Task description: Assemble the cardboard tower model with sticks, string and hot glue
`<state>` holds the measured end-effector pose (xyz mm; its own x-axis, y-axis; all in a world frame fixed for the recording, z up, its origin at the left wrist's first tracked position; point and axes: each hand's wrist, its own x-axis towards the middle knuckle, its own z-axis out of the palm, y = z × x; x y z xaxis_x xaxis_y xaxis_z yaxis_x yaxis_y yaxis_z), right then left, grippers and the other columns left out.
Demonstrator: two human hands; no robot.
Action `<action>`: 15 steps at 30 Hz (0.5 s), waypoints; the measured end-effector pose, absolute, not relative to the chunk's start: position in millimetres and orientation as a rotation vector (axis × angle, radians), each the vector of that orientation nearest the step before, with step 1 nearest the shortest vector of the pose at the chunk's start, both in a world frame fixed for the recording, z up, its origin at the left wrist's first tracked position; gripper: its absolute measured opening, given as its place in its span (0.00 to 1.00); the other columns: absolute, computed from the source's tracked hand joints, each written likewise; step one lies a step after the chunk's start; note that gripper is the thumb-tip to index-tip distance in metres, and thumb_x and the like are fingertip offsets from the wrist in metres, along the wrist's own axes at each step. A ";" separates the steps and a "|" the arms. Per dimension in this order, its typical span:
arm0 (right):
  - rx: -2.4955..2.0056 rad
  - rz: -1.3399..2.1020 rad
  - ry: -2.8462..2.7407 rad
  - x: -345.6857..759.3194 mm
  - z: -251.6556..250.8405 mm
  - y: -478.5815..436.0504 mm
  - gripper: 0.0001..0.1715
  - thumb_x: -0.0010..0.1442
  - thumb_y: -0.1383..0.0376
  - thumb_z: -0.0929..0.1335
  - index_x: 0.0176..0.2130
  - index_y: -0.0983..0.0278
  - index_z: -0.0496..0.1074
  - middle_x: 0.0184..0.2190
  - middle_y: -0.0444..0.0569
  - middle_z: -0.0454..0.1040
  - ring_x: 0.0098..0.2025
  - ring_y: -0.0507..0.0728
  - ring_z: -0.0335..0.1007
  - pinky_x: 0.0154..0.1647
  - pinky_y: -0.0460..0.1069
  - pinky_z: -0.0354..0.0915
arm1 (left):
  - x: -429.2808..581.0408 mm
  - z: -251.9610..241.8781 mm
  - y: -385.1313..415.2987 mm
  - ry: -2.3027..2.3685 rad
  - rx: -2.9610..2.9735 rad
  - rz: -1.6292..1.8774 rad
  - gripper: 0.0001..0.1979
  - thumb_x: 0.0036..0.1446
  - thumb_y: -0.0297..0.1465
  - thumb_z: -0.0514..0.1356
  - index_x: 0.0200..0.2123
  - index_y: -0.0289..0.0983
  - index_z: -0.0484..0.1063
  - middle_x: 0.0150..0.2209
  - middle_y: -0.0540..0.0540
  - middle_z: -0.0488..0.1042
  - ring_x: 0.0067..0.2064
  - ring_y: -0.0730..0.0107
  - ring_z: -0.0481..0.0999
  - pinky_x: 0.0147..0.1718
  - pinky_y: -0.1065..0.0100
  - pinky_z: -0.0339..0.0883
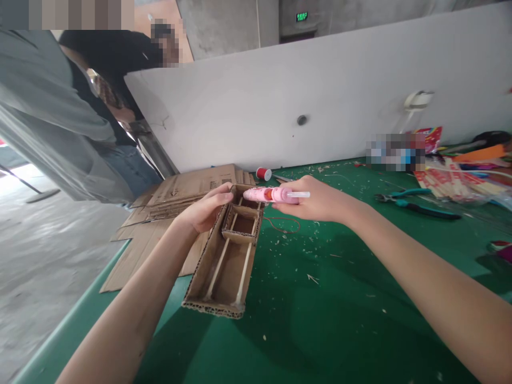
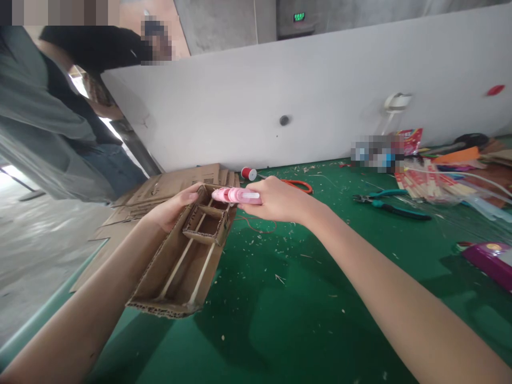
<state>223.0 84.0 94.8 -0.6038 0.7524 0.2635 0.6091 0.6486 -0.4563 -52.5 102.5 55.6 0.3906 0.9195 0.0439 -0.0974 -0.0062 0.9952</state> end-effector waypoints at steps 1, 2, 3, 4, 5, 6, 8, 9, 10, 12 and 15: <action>-1.072 0.442 -2.436 223.0 95.2 83.8 0.17 0.59 0.56 0.67 0.25 0.61 0.60 0.22 0.43 0.66 0.24 0.51 0.58 0.28 0.50 0.51 | -51.9 56.6 101.6 0.828 1.310 0.962 0.25 0.46 0.43 0.69 0.45 0.39 0.70 0.39 0.46 0.79 0.40 0.58 0.79 0.42 0.61 0.71; -1.077 0.435 -2.439 223.0 95.9 83.6 0.18 0.59 0.56 0.67 0.25 0.61 0.59 0.22 0.43 0.66 0.24 0.51 0.58 0.27 0.50 0.51 | -51.2 57.9 100.5 0.821 1.302 0.954 0.23 0.46 0.42 0.69 0.43 0.39 0.70 0.38 0.47 0.78 0.39 0.59 0.79 0.41 0.61 0.71; -1.080 0.426 -2.443 223.1 96.7 83.2 0.18 0.59 0.56 0.67 0.24 0.61 0.59 0.22 0.43 0.65 0.23 0.51 0.58 0.27 0.50 0.51 | -50.7 59.2 99.4 0.811 1.300 0.948 0.22 0.46 0.41 0.69 0.42 0.39 0.70 0.37 0.47 0.78 0.38 0.60 0.79 0.40 0.62 0.71; -1.082 0.420 -2.448 223.2 97.5 82.9 0.18 0.60 0.55 0.66 0.24 0.61 0.59 0.22 0.43 0.65 0.23 0.51 0.58 0.27 0.50 0.52 | -50.2 60.3 98.4 0.801 1.302 0.939 0.20 0.47 0.40 0.69 0.41 0.39 0.70 0.36 0.48 0.78 0.38 0.61 0.79 0.40 0.62 0.70; -1.083 0.418 -2.451 223.3 98.4 82.6 0.18 0.60 0.55 0.66 0.24 0.61 0.59 0.22 0.43 0.66 0.23 0.51 0.58 0.27 0.50 0.52 | -50.0 61.3 97.6 0.797 1.304 0.938 0.19 0.47 0.40 0.69 0.40 0.39 0.70 0.35 0.49 0.77 0.37 0.62 0.78 0.39 0.63 0.70; -1.081 0.419 -2.454 223.4 99.1 82.3 0.18 0.60 0.55 0.66 0.24 0.61 0.59 0.23 0.43 0.66 0.24 0.51 0.58 0.27 0.50 0.52 | -50.0 61.9 97.1 0.799 1.304 0.942 0.19 0.47 0.40 0.69 0.40 0.39 0.69 0.35 0.49 0.77 0.37 0.62 0.78 0.38 0.63 0.70; -1.070 0.421 -2.459 223.5 100.1 82.1 0.18 0.60 0.56 0.66 0.24 0.61 0.58 0.22 0.43 0.66 0.24 0.51 0.59 0.28 0.50 0.52 | -50.5 62.4 96.7 0.810 1.297 0.961 0.20 0.47 0.40 0.69 0.40 0.39 0.69 0.34 0.50 0.76 0.36 0.62 0.78 0.38 0.63 0.70; -1.067 0.421 -2.461 223.5 100.3 82.0 0.19 0.60 0.56 0.66 0.24 0.61 0.58 0.22 0.43 0.65 0.24 0.51 0.59 0.28 0.50 0.52 | -50.9 62.3 96.8 0.815 1.291 0.968 0.20 0.46 0.40 0.69 0.41 0.39 0.70 0.33 0.50 0.76 0.36 0.63 0.77 0.38 0.63 0.70; -1.065 0.423 -2.462 223.3 100.4 82.0 0.19 0.59 0.56 0.66 0.24 0.61 0.58 0.21 0.42 0.65 0.24 0.51 0.58 0.28 0.50 0.52 | -51.2 62.1 96.9 0.816 1.287 0.972 0.21 0.46 0.40 0.70 0.41 0.39 0.70 0.33 0.50 0.76 0.36 0.64 0.77 0.37 0.64 0.70; -1.060 0.434 -2.462 223.0 100.3 82.0 0.19 0.59 0.57 0.66 0.23 0.61 0.57 0.21 0.42 0.64 0.23 0.50 0.57 0.27 0.50 0.51 | -51.6 61.7 97.2 0.806 1.285 0.968 0.21 0.46 0.39 0.70 0.41 0.38 0.70 0.33 0.50 0.76 0.35 0.65 0.77 0.37 0.65 0.70; -1.062 0.441 -2.462 222.4 100.4 81.7 0.18 0.59 0.58 0.67 0.23 0.61 0.58 0.21 0.42 0.64 0.23 0.50 0.56 0.27 0.50 0.50 | -51.4 61.3 97.8 0.798 1.292 0.960 0.21 0.46 0.39 0.70 0.40 0.38 0.70 0.32 0.50 0.75 0.34 0.66 0.77 0.35 0.66 0.70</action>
<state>222.4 81.7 100.4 -0.6191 0.7437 0.2522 0.6101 0.6577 -0.4418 -51.4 97.8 61.3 0.4093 0.9116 0.0375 -0.1297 0.0175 0.9914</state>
